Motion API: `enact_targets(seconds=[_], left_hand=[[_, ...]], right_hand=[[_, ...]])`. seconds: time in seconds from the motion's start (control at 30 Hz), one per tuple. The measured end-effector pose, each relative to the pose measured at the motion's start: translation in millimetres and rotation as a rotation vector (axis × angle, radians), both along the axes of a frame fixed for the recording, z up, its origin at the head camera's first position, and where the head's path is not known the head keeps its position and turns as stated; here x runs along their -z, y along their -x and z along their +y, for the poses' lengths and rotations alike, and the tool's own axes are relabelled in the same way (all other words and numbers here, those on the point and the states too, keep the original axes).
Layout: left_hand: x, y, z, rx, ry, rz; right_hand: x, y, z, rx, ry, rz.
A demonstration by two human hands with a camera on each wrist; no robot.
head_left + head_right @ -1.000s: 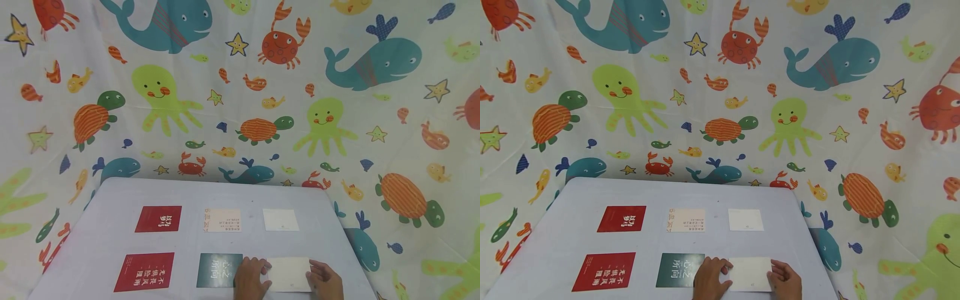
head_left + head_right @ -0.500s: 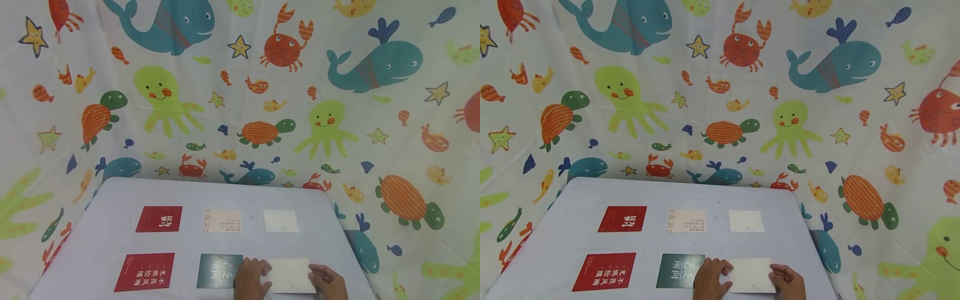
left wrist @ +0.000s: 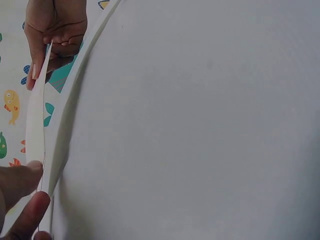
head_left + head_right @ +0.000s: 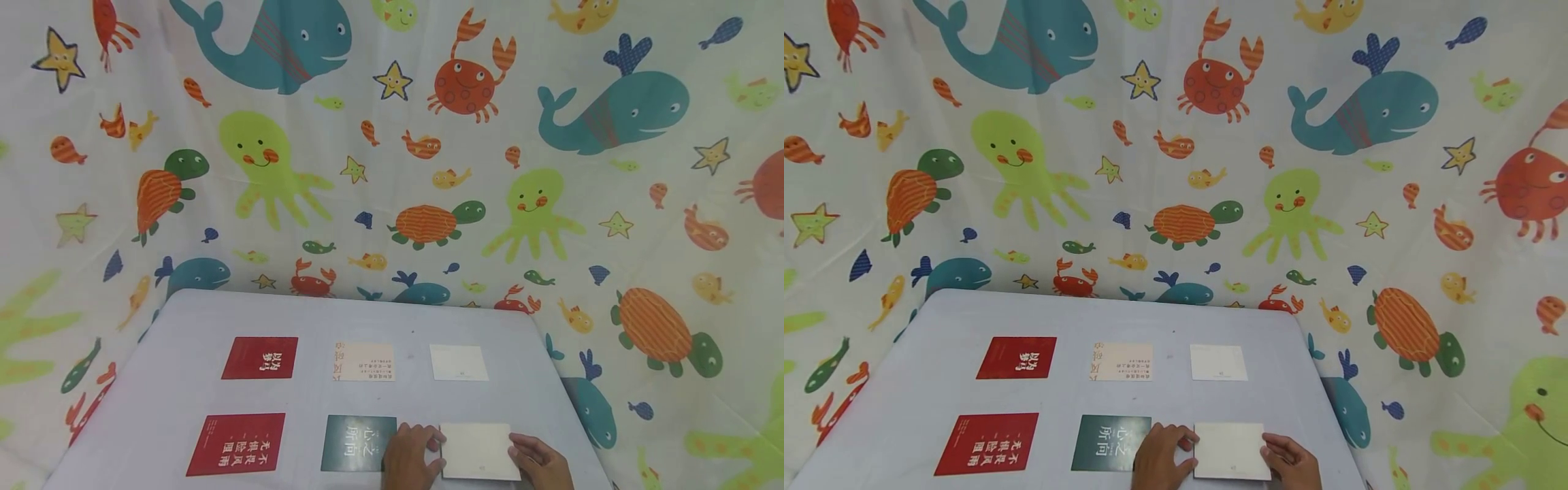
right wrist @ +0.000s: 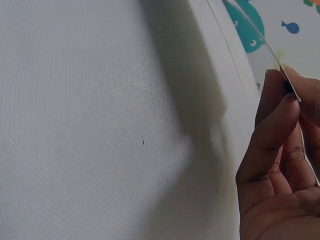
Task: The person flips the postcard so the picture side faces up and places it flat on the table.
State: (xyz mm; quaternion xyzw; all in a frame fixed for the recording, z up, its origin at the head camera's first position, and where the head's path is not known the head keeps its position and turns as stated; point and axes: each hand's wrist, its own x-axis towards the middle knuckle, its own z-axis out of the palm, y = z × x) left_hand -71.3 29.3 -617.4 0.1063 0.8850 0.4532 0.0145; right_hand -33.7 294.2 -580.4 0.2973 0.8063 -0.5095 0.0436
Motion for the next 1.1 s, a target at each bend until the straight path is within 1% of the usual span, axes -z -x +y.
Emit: enact_targets(seconds=[0.2,0.33,0.5,0.57,0.73,0.9,1.0,1.1], left_hand=[[-2.9,-2.9,-3.1,0.034,-0.078,-0.004],[-4.7,-2.4,-4.7,0.039,-0.134,-0.008],[-8.2,-0.5,-7.2,0.053,-0.210,-0.085],[-10.8,-0.3,-8.8,0.062,-0.235,-0.105],[-21.7,-1.5,-14.2,0.088,-0.305,-0.122],[-31.4,-3.1,-17.5,0.097,-0.350,-0.166],[-32.7,-3.2,-18.0,0.103,-0.369,-0.189],[-31.6,-2.7,-17.5,0.114,-0.387,-0.196]], right_hand=[[2.9,-0.4,3.7,0.003,0.014,-0.008],[2.0,-0.2,5.0,0.014,0.036,-0.015],[-2.5,0.3,5.5,0.027,0.060,-0.016],[-4.8,0.6,5.3,0.027,0.064,-0.018],[-9.7,0.9,5.4,0.031,0.077,-0.025],[-15.0,-0.3,6.7,0.030,0.086,-0.011],[-17.2,-1.5,8.1,0.033,0.095,-0.008],[-17.6,-2.7,10.1,0.036,0.100,-0.008]])
